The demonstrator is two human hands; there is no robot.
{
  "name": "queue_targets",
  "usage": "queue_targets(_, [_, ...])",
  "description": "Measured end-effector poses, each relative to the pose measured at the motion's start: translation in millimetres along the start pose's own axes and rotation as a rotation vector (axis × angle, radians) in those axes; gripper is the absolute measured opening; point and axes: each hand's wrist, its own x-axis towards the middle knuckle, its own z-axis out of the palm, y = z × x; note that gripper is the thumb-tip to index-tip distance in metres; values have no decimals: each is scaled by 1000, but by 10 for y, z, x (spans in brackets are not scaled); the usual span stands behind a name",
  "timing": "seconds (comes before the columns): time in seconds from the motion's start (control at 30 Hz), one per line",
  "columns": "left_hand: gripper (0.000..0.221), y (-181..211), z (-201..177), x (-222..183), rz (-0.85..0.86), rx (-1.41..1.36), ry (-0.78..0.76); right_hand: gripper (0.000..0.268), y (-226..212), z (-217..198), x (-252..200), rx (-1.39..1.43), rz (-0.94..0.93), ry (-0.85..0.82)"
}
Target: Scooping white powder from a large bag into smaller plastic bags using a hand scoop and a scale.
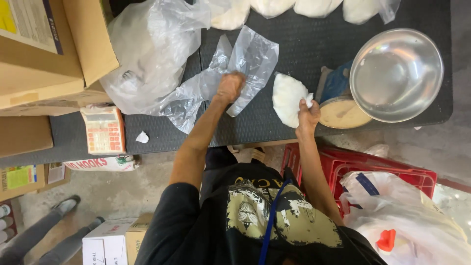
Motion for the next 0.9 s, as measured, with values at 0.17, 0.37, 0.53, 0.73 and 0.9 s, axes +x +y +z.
queue_targets(0.17, [9,-150,-269,54,-477,-588,458,38,-117,-71,-78,-95,30,-121])
queue_targets(0.37, [16,106,-914,-233,-606,-1035,578,59,-264,-121,-121,-370,-193,-231])
queue_targets(0.53, [80,314,-764,-354,-487,-287,269,70,-801,87,-670,-633,-735,-251])
queue_targets(0.73, [31,140,-235,-361,-756,-105,49,63,-813,379,-1051,-576,-774,-484])
queue_targets(0.9, [21,185,-626,-241,-636,-717,346,70,-629,709,-963,-700,-749,-592])
